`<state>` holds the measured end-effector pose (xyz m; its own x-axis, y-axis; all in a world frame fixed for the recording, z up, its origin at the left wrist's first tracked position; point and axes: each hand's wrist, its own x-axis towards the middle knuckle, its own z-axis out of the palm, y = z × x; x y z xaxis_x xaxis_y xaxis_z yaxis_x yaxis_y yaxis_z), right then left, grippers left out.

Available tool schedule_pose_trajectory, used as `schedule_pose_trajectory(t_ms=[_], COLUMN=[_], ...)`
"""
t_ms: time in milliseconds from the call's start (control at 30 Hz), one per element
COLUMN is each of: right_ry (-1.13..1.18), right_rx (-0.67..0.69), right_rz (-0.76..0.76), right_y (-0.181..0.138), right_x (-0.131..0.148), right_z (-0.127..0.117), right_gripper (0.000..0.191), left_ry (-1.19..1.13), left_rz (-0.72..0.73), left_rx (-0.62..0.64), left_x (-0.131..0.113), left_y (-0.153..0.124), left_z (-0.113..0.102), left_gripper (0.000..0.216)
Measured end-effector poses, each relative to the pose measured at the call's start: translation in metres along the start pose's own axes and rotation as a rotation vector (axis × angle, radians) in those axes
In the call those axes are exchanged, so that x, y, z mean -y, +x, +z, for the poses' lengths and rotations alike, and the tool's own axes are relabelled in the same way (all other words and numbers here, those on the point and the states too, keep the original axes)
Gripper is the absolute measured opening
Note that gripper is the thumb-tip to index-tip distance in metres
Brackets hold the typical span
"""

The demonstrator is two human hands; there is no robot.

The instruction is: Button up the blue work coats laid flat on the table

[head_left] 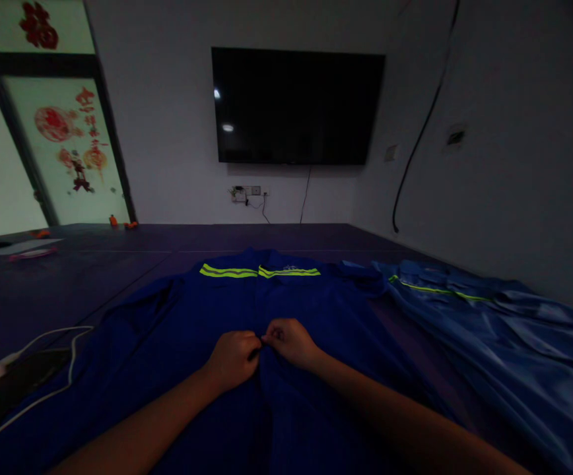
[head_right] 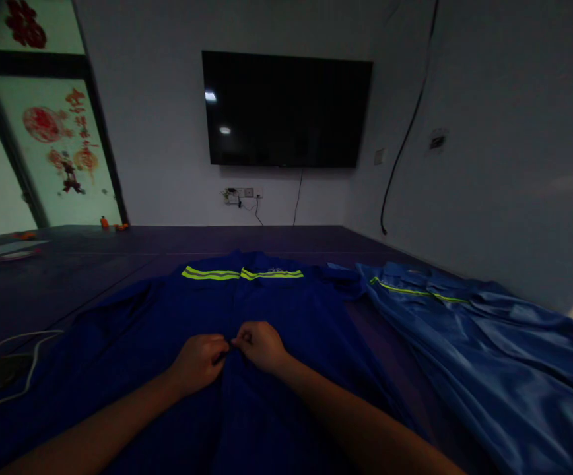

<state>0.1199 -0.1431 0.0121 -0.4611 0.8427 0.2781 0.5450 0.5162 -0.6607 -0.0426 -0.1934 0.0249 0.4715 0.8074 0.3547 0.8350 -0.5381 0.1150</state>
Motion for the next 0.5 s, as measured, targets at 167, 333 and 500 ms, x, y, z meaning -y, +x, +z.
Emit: schedule_pose_trajectory(t_ms=[167,333,500], right_ry=[0.004,0.005,-0.018], right_rx=[-0.002,0.001,0.006], right_rz=[0.008,0.003,0.013], right_y=[-0.0001,0.0003,0.0003], right_x=[0.0009,-0.0002,-0.0001], right_z=[-0.0002,0.0004,0.0001], right_gripper=[0.013,0.014,0.013], left_ry=[-0.002,-0.012,-0.036], left_rz=[0.0,0.008,0.002], left_rx=[0.003,-0.013,-0.008], left_x=[-0.0005,-0.001,-0.0001], left_y=[0.0004,0.0009,0.0018], left_z=[-0.0008,-0.0019,-0.0017], left_gripper=[0.018,0.018,0.017])
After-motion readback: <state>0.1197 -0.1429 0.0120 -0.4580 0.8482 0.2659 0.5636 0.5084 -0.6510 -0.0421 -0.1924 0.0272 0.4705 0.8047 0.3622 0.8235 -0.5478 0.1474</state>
